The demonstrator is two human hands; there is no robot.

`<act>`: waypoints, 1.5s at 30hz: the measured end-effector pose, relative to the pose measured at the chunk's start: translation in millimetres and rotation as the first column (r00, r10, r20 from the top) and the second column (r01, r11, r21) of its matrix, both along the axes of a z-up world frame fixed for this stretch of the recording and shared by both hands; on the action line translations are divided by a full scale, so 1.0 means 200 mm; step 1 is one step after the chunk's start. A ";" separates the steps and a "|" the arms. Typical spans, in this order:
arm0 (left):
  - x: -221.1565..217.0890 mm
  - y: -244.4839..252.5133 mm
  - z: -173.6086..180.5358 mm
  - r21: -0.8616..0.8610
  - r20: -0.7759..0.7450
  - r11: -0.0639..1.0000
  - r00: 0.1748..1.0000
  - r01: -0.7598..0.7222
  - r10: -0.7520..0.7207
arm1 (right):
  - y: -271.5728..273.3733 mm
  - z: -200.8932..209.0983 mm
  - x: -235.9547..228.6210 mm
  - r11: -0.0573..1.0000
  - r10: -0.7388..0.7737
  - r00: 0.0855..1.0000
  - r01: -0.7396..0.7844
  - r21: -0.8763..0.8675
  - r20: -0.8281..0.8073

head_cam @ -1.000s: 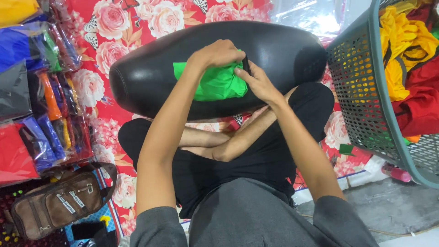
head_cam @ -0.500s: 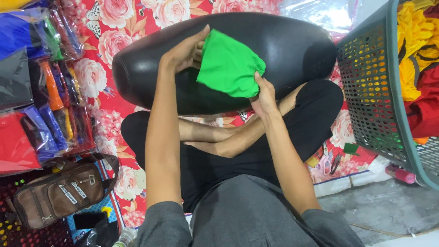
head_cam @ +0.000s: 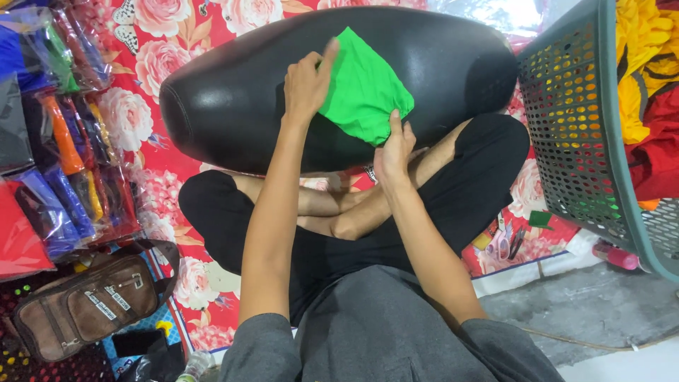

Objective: The person folds a green fabric piece against a black surface, places it inside a clear plastic sleeve, and smooths the package flat.

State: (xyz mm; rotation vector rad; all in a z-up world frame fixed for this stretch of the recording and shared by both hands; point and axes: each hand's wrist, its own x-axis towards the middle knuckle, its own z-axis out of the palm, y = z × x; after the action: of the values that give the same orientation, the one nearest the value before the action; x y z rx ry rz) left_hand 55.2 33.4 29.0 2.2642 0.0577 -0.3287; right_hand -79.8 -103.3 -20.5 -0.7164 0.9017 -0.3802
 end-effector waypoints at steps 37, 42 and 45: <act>-0.24 -0.08 0.00 0.555 0.323 0.512 0.398 0.655 -0.859 | 0.09 -0.10 -0.04 0.998 -0.065 0.998 0.065 -0.027 -0.001; -0.07 0.02 -0.07 0.629 0.183 0.487 0.493 0.606 -0.850 | 0.09 -0.06 -0.04 0.991 -0.045 0.999 0.045 -0.125 0.002; 0.08 0.14 -0.15 0.676 0.218 0.533 0.553 0.508 -0.804 | 0.09 -0.06 -0.04 0.992 -0.051 0.998 0.048 -0.117 -0.027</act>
State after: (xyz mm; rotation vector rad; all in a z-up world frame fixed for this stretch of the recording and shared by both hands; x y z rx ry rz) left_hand 71.4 61.8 -1.1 2.7823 -1.2406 -0.0870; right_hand -86.9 -85.9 -32.8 -0.8091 0.9323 -0.4701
